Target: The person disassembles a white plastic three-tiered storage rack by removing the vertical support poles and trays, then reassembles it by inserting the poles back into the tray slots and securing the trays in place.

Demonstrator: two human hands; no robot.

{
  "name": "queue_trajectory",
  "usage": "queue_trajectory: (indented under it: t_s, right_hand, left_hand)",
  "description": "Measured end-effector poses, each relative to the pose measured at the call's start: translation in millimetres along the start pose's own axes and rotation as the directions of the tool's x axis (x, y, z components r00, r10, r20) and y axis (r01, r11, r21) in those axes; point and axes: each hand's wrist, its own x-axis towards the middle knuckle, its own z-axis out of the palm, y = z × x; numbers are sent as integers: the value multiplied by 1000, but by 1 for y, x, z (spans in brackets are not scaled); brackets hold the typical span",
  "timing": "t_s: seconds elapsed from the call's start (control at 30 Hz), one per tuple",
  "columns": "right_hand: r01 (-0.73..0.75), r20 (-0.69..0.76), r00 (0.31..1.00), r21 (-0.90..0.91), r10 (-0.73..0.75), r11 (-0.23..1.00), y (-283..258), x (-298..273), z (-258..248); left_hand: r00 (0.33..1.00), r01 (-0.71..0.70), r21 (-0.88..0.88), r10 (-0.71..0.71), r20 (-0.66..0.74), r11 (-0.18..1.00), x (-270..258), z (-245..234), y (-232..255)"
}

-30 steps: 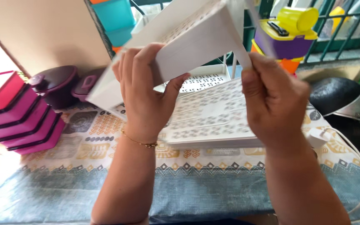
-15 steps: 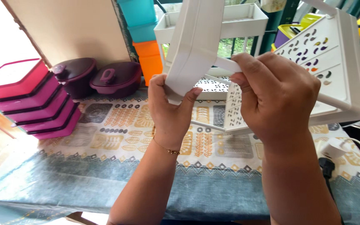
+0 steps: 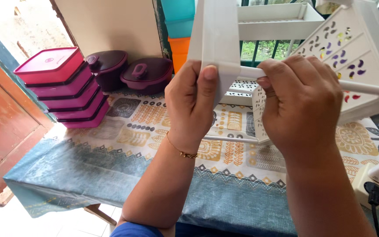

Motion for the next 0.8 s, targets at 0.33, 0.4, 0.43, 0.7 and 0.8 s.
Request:
queue_trajectory:
  t_s: [0.33,0.4,0.43,0.7,0.8]
  right_hand:
    - [107,95,990,-27,-104,994,-25,-4,30]
    - [136,123,984,-28,-132,990,-27,-4,38]
    - [145,125,982,-40,-139,989,-28,-4,39]
    - [173,228,961,-54,-156,984,-31,-5,36]
    - [165,269,952,-61,-143,984,-32,-1,33]
  left_hand:
    - [959,241,-149,-259,-113,959,-22,-14,-33]
    - [962,218,-125,-234,-140,968,-24,-18,-38]
    - [964,204,-114,-220,-152,972,-25,-20,-40]
    - [969,196,-5,-194,-156,981,-33,-29,-49]
    - [968,197,15,-192,-163,980,-35,-29,-50]
